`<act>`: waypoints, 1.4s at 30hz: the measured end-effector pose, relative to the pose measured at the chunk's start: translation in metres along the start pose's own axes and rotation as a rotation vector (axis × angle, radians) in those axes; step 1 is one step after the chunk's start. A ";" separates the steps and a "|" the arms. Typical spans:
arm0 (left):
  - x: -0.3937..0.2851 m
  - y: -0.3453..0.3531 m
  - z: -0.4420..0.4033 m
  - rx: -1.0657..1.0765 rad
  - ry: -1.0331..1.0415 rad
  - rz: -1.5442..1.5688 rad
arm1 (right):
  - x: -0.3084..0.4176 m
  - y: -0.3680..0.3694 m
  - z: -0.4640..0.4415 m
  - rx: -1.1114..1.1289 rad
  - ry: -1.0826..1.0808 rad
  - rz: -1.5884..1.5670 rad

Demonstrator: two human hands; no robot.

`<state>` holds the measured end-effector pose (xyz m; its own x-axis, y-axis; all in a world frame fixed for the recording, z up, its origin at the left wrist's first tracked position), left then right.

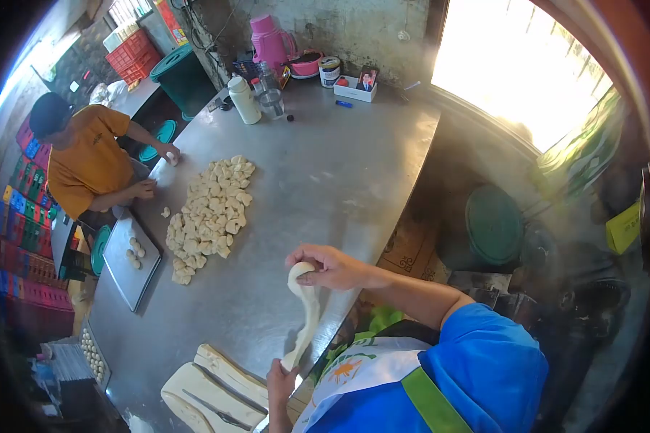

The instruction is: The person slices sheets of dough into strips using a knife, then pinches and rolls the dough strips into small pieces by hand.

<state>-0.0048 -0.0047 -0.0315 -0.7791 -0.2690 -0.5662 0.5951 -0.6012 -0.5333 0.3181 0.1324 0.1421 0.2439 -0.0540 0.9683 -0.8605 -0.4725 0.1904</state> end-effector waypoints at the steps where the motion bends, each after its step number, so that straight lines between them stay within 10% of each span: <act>1: -0.052 -0.019 0.015 -0.048 0.013 -0.034 | -0.002 -0.005 0.002 -0.001 -0.006 -0.003; 3: -0.051 -0.041 -0.008 -0.194 0.384 0.342 | -0.008 -0.012 0.008 -0.017 0.052 0.106; 10: -0.159 -0.170 0.029 -0.545 0.592 -0.531 | -0.018 -0.018 0.013 -0.145 0.026 0.428; 15: -0.079 -0.128 -0.027 0.070 0.345 -0.799 | 0.001 0.067 0.006 0.072 -0.273 0.879; 20: -0.152 -0.093 -0.007 0.174 1.098 -0.005 | 0.024 0.166 -0.023 0.164 -0.393 0.595; 27: -0.127 -0.090 -0.023 0.027 0.995 0.183 | 0.029 0.201 -0.037 0.044 -0.163 0.196; 34: -0.126 -0.092 -0.027 -0.133 0.990 0.239 | -0.017 0.169 -0.076 0.010 -0.071 0.595; 36: -0.134 -0.124 -0.016 -0.069 0.821 0.696 | -0.004 0.153 -0.091 0.095 -0.062 0.522; 39: -0.182 -0.150 0.023 -0.358 0.944 0.830 | 0.053 0.149 -0.078 -0.164 -0.614 1.049; 42: -0.157 -0.148 -0.007 -0.123 0.836 0.486 | 0.015 0.137 -0.080 0.143 -0.240 0.932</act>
Point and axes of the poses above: each hand's wrist, its own z-axis away from the middle knuckle, its own y-axis out of the palm, x = y × z, the point moved 7 cm from there along -z, towards the middle knuckle, and after that the axes turned 11 degrees about x, right-handed, at the moved point
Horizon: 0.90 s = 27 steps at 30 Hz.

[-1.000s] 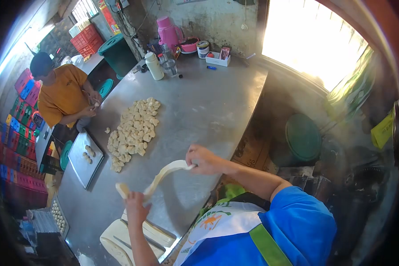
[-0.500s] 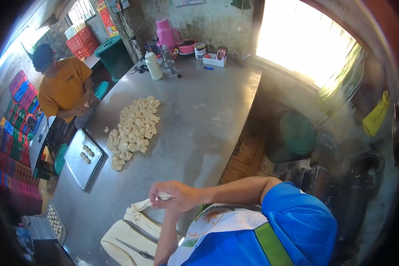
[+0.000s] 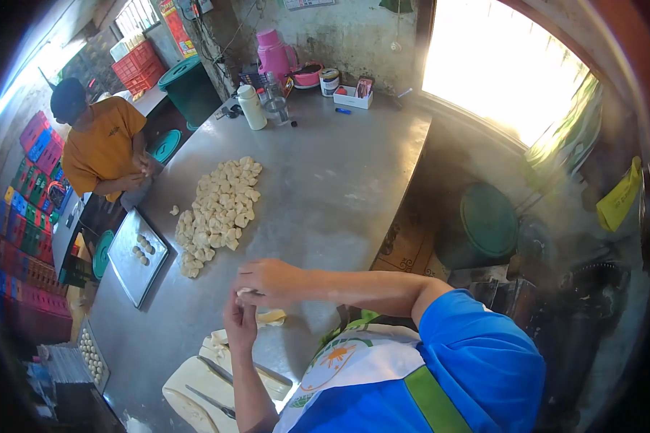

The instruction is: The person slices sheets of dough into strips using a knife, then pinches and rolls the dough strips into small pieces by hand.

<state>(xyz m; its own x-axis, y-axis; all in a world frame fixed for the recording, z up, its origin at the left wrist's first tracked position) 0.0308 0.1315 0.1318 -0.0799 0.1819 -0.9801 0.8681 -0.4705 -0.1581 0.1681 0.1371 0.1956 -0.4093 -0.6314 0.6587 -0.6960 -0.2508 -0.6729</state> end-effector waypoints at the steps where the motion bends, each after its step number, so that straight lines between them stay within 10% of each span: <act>1: 0.004 -0.001 0.002 -0.003 -0.001 -0.003 | 0.007 -0.006 0.006 -0.064 -0.105 0.054; 9: 0.018 0.002 -0.005 0.010 0.033 0.068 | 0.005 0.014 0.011 -0.128 -0.149 -0.055; 14: 0.037 0.014 0.011 -0.064 -0.155 -0.339 | -0.069 0.052 0.018 0.085 0.344 -0.162; 16: 0.034 0.038 0.011 0.277 -0.159 -0.745 | -0.102 0.058 0.024 0.223 0.495 -0.019; 17: 0.016 0.046 0.016 0.195 0.135 -0.419 | -0.121 0.068 0.037 0.370 0.647 0.112; 21: 0.063 0.010 0.012 0.068 -0.244 -0.110 | -0.131 0.076 0.055 0.053 0.431 0.052; 27: 0.043 0.002 -0.001 0.015 0.247 -0.359 | -0.055 0.091 0.022 0.221 0.046 -0.177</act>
Point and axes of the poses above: each hand's wrist, its own z-axis away from the middle knuckle, its own y-axis out of the palm, x = y × z, the point moved 7 cm from there along -z, towards the middle knuckle, and after that the axes turned 11 degrees about x, right-handed, at the moved point
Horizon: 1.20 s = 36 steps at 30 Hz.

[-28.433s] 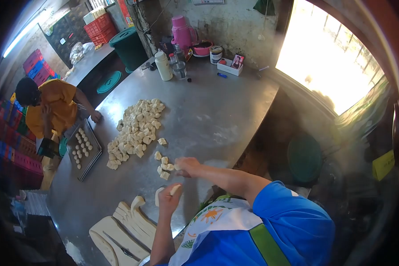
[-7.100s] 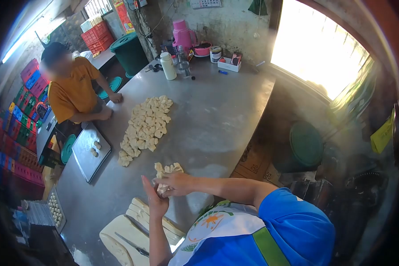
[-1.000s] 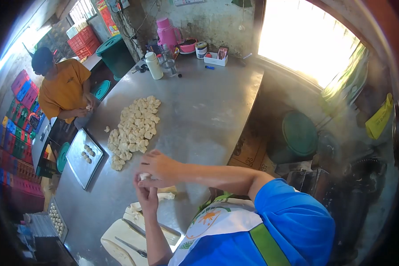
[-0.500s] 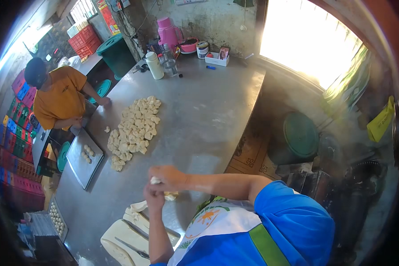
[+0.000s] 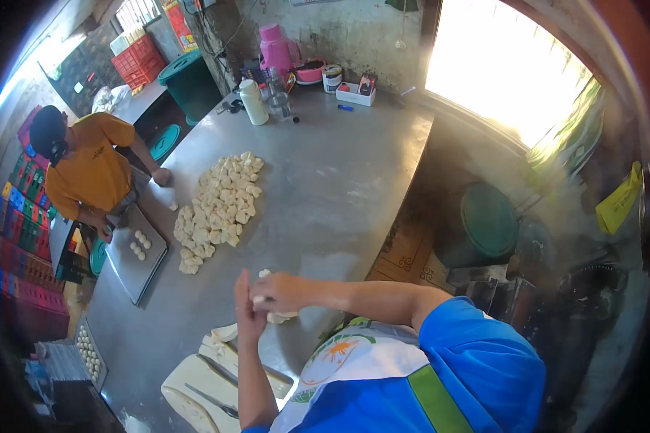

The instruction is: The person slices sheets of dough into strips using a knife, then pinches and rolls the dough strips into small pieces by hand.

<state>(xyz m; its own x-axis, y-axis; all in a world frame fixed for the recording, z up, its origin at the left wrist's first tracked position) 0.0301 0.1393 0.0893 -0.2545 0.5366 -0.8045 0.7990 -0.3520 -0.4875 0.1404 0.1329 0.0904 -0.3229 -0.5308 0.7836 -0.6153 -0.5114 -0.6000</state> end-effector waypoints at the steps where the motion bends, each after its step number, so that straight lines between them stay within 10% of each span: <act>1: 0.015 0.005 0.001 -0.002 0.002 -0.004 | 0.003 -0.015 -0.002 -0.118 -0.022 -0.002; 4: 0.053 0.024 0.013 0.040 -0.317 0.282 | -0.012 -0.024 0.005 -0.233 0.156 0.048; 8: 0.015 0.048 0.013 0.290 -0.326 -0.344 | -0.095 -0.015 0.020 0.079 0.646 0.274; 10: -0.011 0.044 0.024 0.195 -0.354 0.141 | -0.102 -0.016 0.043 -0.049 0.572 0.281; 15: 0.051 0.021 0.020 0.153 -0.341 -0.042 | -0.045 -0.018 0.019 -0.341 0.089 0.255; 17: -0.027 0.012 -0.005 0.072 0.042 -0.281 | -0.024 0.003 0.006 -0.046 0.014 -0.046; 20: 0.047 0.011 0.009 0.037 -0.101 0.058 | -0.001 -0.018 0.000 -0.234 -0.091 -0.110; 22: 0.065 0.028 0.014 0.080 -0.262 0.347 | -0.010 -0.016 0.009 -0.320 0.047 -0.030; 25: 0.053 0.048 0.023 0.229 -0.552 -0.190 | -0.049 -0.012 0.013 -0.270 0.342 0.150; 29: 0.015 0.043 0.032 0.152 -0.120 -0.042 | -0.125 -0.005 0.041 0.032 0.658 0.145; 32: 0.046 0.030 0.035 0.117 -0.516 0.157 | -0.075 -0.010 0.031 -0.225 0.262 0.255; 36: 0.001 0.014 -0.008 -0.093 -0.107 0.053 | -0.020 -0.003 0.006 0.001 0.118 0.068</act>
Point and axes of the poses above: each hand's wrist, its own z-axis away from the middle knuckle, its own y-axis out of the palm, x = y × z, the point moved 7 cm from there along -z, towards the middle knuckle, and after that the axes turned 11 degrees about x, right-handed, at the moved point
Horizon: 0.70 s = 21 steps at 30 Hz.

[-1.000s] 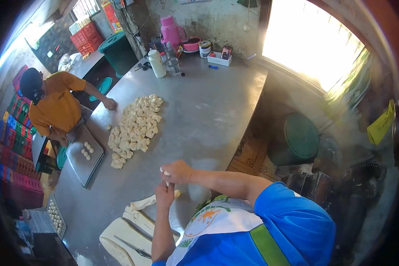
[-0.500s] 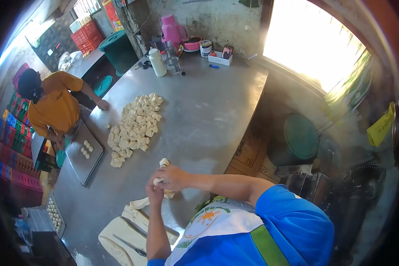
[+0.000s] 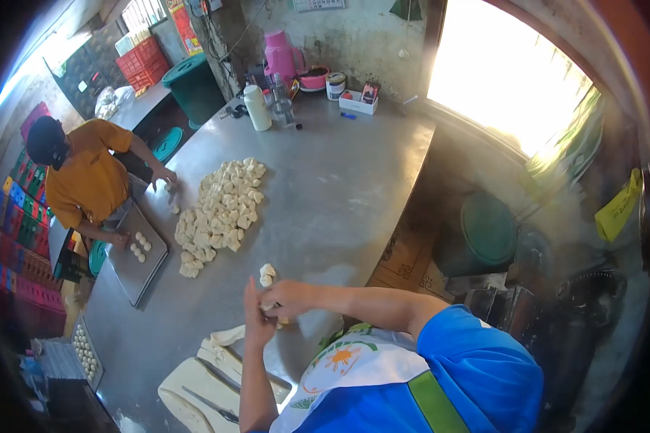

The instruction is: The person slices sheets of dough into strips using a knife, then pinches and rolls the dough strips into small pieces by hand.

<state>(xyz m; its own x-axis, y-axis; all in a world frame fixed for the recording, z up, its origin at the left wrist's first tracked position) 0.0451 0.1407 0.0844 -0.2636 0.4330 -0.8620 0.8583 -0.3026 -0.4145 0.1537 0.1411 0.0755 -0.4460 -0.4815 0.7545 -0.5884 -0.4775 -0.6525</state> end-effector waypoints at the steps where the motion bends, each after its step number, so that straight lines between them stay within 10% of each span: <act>1: -0.011 -0.006 0.004 -0.029 0.097 0.037 | 0.011 -0.005 -0.002 -0.129 -0.107 -0.051; 6: 0.056 0.004 0.014 0.089 -0.112 -0.225 | 0.002 -0.019 -0.004 -0.368 0.001 -0.004; 8: 0.044 0.024 0.023 0.368 -0.466 -0.274 | -0.043 -0.001 -0.008 -0.109 0.283 0.271; 9: 0.018 0.026 0.024 0.314 -0.103 -0.317 | -0.058 -0.005 -0.006 -0.121 0.284 0.269; 12: 0.025 0.023 0.039 0.287 -0.415 0.085 | -0.101 0.003 0.017 0.008 0.615 0.103; 16: 0.048 0.004 0.036 0.234 -0.056 -0.389 | -0.019 0.012 0.006 -0.052 0.111 0.106; 21: 0.020 -0.011 0.017 0.088 0.052 -0.057 | 0.014 0.009 -0.011 -0.137 -0.144 -0.079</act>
<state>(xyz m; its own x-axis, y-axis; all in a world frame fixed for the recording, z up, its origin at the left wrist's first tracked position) 0.0226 0.1381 0.0668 -0.2860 0.4944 -0.8208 0.7997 -0.3487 -0.4887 0.1344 0.1385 0.0805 -0.2993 -0.5514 0.7787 -0.7086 -0.4180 -0.5684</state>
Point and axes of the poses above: each hand's wrist, its own z-axis away from the middle knuckle, its own y-axis out of the palm, x = y × z, the point moved 7 cm from there along -z, towards the middle knuckle, and after that the axes turned 11 degrees about x, right-handed, at the moved point
